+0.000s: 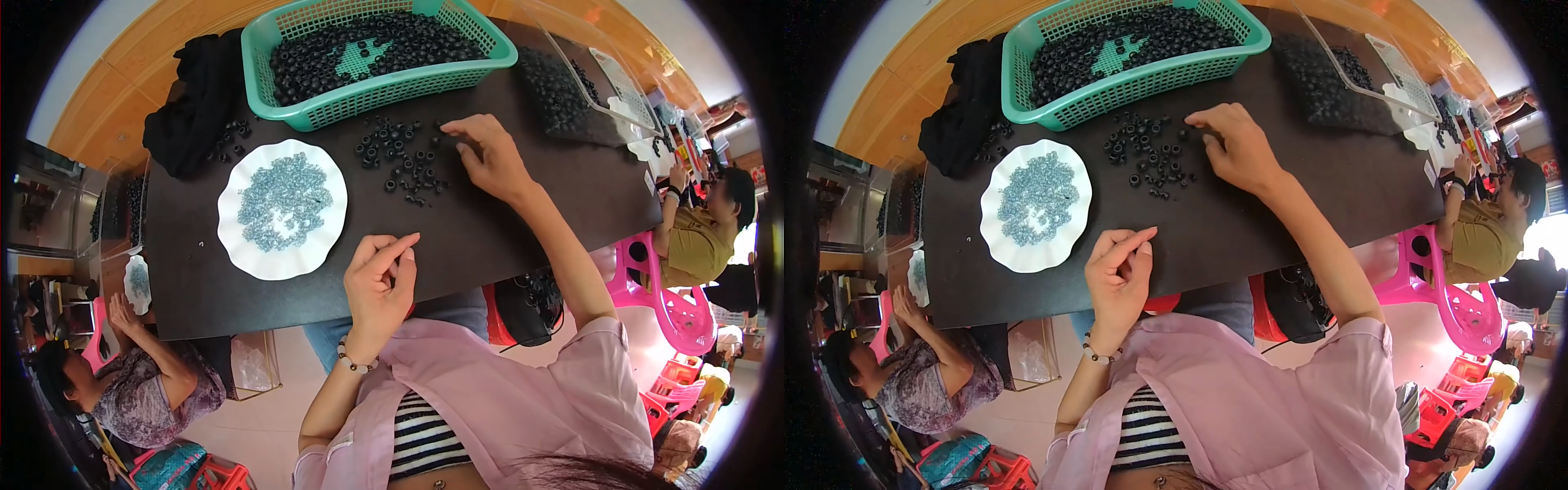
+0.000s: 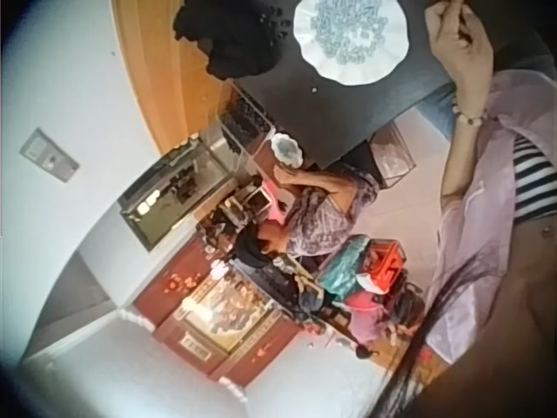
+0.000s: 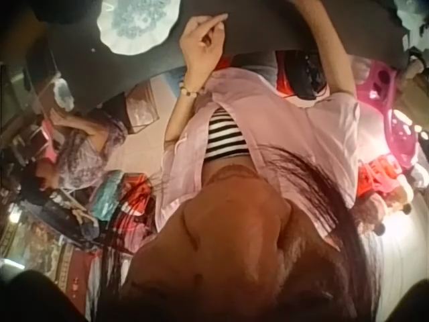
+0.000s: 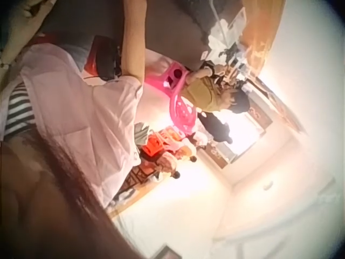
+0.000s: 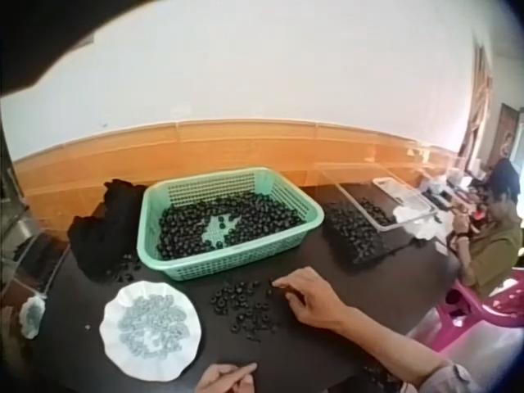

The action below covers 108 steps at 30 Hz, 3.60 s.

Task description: Assembling small plastic components by inserting blue beads into black circular frames.

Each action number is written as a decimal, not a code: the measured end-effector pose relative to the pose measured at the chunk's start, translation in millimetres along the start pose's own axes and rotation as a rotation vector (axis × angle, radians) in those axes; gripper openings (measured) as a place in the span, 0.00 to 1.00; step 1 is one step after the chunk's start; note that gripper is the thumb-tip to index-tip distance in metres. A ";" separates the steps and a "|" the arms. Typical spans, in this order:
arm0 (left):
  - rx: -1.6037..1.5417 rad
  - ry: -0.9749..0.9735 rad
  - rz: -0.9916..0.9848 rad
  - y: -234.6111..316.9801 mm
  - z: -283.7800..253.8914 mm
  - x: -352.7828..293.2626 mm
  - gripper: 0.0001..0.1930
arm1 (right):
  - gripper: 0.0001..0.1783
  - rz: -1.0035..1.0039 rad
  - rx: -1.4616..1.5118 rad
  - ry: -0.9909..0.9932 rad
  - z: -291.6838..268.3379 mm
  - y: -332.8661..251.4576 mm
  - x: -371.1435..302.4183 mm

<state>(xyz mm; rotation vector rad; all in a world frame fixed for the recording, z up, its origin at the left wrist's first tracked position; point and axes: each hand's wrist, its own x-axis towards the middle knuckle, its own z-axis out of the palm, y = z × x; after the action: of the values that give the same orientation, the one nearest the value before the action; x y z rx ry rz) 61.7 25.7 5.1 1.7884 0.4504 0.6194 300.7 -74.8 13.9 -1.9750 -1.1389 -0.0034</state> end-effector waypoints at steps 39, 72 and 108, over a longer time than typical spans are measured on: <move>-0.970 -0.356 -0.452 7.0 -34.3 -33.7 0.16 | 0.15 -0.158 0.387 -0.254 13.7 -127.5 -84.3; -0.944 0.035 -0.543 -2.3 -77.5 -64.9 0.14 | 0.06 -0.430 -0.059 -0.393 102.0 -138.9 25.2; -1.418 -0.078 -0.626 7.6 -67.4 -49.3 0.15 | 0.05 0.507 1.208 -0.449 64.8 -158.6 -56.9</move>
<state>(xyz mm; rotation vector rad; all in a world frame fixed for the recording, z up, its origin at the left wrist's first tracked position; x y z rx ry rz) -18.6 45.4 18.6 0.2768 0.3293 0.2515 129.3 -34.8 54.0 -1.0829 -0.5703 1.1561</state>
